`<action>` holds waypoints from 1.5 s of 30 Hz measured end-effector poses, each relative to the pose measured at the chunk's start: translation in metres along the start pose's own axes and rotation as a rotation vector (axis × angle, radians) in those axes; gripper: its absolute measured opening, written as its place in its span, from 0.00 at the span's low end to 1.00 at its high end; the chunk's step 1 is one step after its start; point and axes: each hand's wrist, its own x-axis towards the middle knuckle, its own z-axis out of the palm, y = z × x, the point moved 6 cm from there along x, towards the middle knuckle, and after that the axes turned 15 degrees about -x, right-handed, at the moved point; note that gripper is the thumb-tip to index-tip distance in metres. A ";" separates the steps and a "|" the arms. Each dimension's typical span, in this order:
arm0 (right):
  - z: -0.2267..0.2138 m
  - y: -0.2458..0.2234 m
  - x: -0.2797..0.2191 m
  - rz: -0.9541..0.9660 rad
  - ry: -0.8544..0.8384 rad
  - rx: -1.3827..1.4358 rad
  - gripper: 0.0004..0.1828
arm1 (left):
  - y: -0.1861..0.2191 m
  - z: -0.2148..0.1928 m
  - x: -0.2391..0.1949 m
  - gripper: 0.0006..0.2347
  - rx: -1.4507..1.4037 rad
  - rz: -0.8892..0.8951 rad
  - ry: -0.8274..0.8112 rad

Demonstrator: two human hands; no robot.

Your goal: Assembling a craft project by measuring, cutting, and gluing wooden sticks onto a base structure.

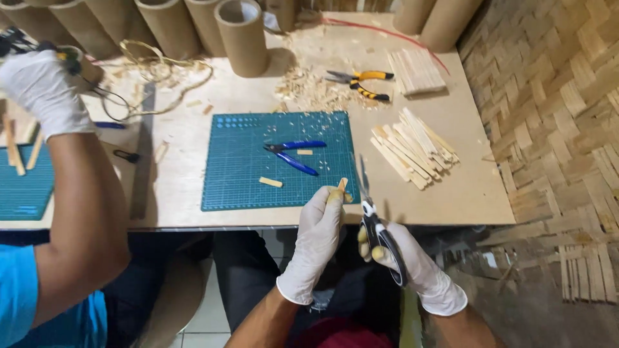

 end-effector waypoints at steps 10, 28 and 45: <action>-0.003 0.046 0.001 0.069 0.210 -0.300 0.24 | 0.006 0.015 0.010 0.12 0.127 -0.043 0.004; 0.018 0.017 0.004 0.212 0.293 -0.228 0.21 | 0.008 0.004 0.009 0.13 0.391 -0.055 -0.008; 0.022 -0.023 0.016 0.105 0.207 -0.129 0.25 | 0.031 0.022 0.006 0.14 0.544 -0.027 -0.012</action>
